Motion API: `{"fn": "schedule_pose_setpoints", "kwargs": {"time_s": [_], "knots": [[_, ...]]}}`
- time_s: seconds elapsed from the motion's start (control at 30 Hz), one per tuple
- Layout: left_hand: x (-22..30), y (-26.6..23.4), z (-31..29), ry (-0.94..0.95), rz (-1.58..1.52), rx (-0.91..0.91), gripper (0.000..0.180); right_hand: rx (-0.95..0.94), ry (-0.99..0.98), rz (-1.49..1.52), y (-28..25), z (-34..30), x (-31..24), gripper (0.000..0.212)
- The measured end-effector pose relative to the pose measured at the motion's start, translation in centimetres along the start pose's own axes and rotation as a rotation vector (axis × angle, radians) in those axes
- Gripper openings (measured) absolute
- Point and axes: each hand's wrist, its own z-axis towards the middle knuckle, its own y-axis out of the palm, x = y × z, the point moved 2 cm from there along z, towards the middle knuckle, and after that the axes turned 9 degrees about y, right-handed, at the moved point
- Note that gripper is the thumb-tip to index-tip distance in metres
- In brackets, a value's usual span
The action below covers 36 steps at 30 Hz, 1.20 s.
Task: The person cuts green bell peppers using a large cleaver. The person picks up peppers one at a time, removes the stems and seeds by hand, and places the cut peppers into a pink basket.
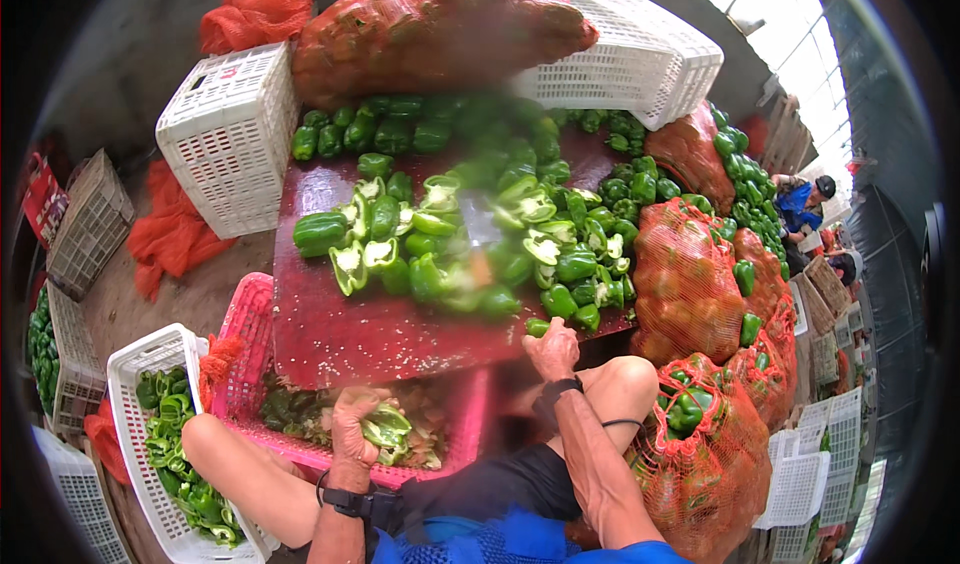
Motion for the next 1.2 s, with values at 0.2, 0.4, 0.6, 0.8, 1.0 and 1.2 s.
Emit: {"fn": "schedule_pose_setpoints", "kwargs": {"time_s": [0.2, 0.4, 0.6, 0.8, 1.0, 1.2], "knots": [[-0.3, -0.6, 0.3, 0.067, 0.211, 0.036, 0.016, -0.193, -0.051, 0.149, -2.0, -0.9, -2.7, 0.056], [-0.6, -1.1, 0.8, 0.148, 0.562, -0.136, 0.036, -1.218, -0.558, 0.68, -4.4, -8.2, -7.1, 0.027], [0.2, 1.2, -0.5, -0.015, 0.842, -0.294, 0.037, -1.32, -0.911, 0.442, -0.7, -13.4, -8.7, 0.022], [0.1, -1.3, 0.1, 0.087, 0.991, -0.217, 0.016, -1.497, 0.064, 0.627, 0.4, -14.8, -8.7, 0.037], [0.0, -0.8, -0.1, 0.221, 1.038, -0.169, 0.015, -0.863, -0.673, 0.467, -1.2, -16.1, -9.6, 0.039], [1.0, 0.3, -1.1, 0.492, 1.268, -0.38, 0.014, -1.131, -0.279, 0.571, -2.3, -16.4, -10.1, 0.04]]}}
